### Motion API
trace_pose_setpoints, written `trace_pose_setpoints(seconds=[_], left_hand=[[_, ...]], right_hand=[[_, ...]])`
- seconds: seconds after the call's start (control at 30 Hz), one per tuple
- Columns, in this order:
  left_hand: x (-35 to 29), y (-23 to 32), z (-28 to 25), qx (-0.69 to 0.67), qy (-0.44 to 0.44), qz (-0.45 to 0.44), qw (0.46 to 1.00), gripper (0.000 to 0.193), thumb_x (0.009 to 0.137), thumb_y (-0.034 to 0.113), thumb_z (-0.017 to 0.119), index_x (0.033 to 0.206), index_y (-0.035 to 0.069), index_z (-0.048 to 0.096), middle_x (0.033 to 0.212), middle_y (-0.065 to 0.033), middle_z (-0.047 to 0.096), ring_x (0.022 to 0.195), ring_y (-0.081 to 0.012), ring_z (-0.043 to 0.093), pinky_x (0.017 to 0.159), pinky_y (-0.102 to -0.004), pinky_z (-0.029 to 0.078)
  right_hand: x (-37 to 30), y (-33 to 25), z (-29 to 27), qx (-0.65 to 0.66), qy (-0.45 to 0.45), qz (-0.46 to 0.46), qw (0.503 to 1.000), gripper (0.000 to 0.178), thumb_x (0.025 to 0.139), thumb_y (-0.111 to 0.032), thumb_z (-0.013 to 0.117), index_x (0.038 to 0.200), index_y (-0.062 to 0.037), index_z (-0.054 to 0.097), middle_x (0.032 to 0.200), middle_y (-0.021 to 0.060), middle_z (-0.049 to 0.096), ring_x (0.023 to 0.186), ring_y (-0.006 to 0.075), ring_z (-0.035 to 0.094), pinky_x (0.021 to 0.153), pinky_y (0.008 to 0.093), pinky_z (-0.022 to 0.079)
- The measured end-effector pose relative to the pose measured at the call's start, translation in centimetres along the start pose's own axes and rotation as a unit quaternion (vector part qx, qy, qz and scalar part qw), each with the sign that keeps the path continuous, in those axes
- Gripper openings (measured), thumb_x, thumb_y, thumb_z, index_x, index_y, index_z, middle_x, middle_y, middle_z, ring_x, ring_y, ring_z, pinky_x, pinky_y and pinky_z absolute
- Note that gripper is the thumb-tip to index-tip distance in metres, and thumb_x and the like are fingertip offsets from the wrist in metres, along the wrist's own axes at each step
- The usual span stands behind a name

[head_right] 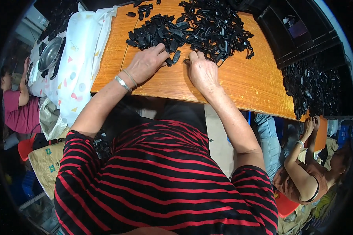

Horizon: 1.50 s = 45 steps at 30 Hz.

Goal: Manually assembling small black plastic components at a workbench.

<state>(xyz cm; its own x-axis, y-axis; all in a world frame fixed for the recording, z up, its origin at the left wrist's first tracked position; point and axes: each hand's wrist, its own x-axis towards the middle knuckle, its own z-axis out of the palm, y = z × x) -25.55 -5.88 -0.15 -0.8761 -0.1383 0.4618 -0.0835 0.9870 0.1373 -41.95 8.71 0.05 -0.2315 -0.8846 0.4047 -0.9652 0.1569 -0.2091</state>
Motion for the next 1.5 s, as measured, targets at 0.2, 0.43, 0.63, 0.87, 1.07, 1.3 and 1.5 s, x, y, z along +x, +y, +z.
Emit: trace_pose_setpoints(seconds=[0.2, 0.43, 0.63, 0.87, 1.07, 1.3, 1.5], left_hand=[[-0.5, 0.5, -0.2, 0.015, -0.008, -0.048, 0.999, 0.01, 0.083, 0.012, 0.062, 0.086, 0.004, 0.057, 0.084, -0.0103, 0.052, 0.076, -0.0278, 0.06, 0.063, -0.0377, 0.05], [-1.2, 1.4, -1.2, -0.07, 0.004, -0.126, 0.99, 0.019, 0.083, 0.018, 0.066, 0.098, 0.006, 0.065, 0.088, -0.0078, 0.059, 0.079, -0.0293, 0.062, 0.065, -0.0381, 0.05], [-1.3, 2.4, -0.2, -0.054, 0.012, -0.154, 0.986, 0.023, 0.082, 0.018, 0.07, 0.099, 0.003, 0.064, 0.084, -0.0052, 0.061, 0.076, -0.0254, 0.062, 0.066, -0.0353, 0.05], [-1.3, 5.8, 0.1, -0.596, 0.142, -0.358, 0.704, 0.019, 0.089, 0.011, 0.065, 0.106, 0.001, 0.062, 0.085, 0.0024, 0.06, 0.066, -0.0039, 0.052, 0.056, -0.0184, 0.044], [-2.2, 5.8, -1.2, -0.647, 0.163, -0.376, 0.642, 0.019, 0.09, 0.01, 0.065, 0.107, 0.003, 0.062, 0.086, 0.001, 0.06, 0.062, -0.002, 0.051, 0.054, -0.0169, 0.042], [-2.8, 6.1, -2.0, -0.681, 0.148, -0.376, 0.61, 0.021, 0.089, 0.009, 0.066, 0.109, 0.003, 0.062, 0.086, 0.0017, 0.06, 0.06, -0.0014, 0.047, 0.052, -0.0153, 0.039], [-2.9, 6.1, -2.3, -0.678, 0.15, -0.372, 0.617, 0.023, 0.088, 0.009, 0.067, 0.111, 0.004, 0.062, 0.085, 0.0035, 0.06, 0.06, -0.0003, 0.046, 0.051, -0.0152, 0.038]], right_hand=[[-0.9, -1.3, -0.1, -0.004, -0.032, -0.034, 0.999, 0.014, 0.076, -0.004, 0.064, 0.089, -0.0011, 0.058, 0.09, 0.0178, 0.058, 0.069, 0.0378, 0.063, 0.059, 0.0448, 0.052], [-1.1, -1.9, -1.0, -0.001, -0.066, -0.006, 0.998, 0.015, 0.074, -0.004, 0.064, 0.087, -0.0013, 0.057, 0.09, 0.0185, 0.058, 0.071, 0.0382, 0.063, 0.062, 0.0454, 0.052], [-0.5, -2.4, -0.2, 0.017, -0.02, 0.024, 0.999, 0.015, 0.076, -0.006, 0.064, 0.086, 0.0002, 0.055, 0.081, 0.0213, 0.061, 0.068, 0.0389, 0.063, 0.06, 0.0463, 0.051], [0.3, -5.2, -0.5, 0.118, -0.01, 0.081, 0.99, 0.021, 0.084, -0.007, 0.06, 0.103, 0.0033, 0.059, 0.092, 0.0255, 0.065, 0.078, 0.0404, 0.065, 0.066, 0.0444, 0.052], [-1.5, -6.1, -0.5, 0.292, 0.039, 0.036, 0.955, 0.036, 0.091, -0.004, 0.055, 0.128, 0.001, 0.052, 0.098, 0.0195, 0.064, 0.083, 0.0254, 0.065, 0.073, 0.0341, 0.052], [-2.3, -6.1, -1.8, 0.485, -0.005, 0.146, 0.862, 0.033, 0.095, -0.004, 0.056, 0.128, -0.0034, 0.056, 0.088, 0.0026, 0.059, 0.069, 0.0054, 0.056, 0.061, 0.0195, 0.048], [-2.1, -6.1, -2.1, 0.357, 0.108, 0.051, 0.926, 0.025, 0.089, -0.002, 0.064, 0.113, 0.0008, 0.061, 0.088, 0.0032, 0.057, 0.067, 0.0068, 0.058, 0.058, 0.0204, 0.048]])
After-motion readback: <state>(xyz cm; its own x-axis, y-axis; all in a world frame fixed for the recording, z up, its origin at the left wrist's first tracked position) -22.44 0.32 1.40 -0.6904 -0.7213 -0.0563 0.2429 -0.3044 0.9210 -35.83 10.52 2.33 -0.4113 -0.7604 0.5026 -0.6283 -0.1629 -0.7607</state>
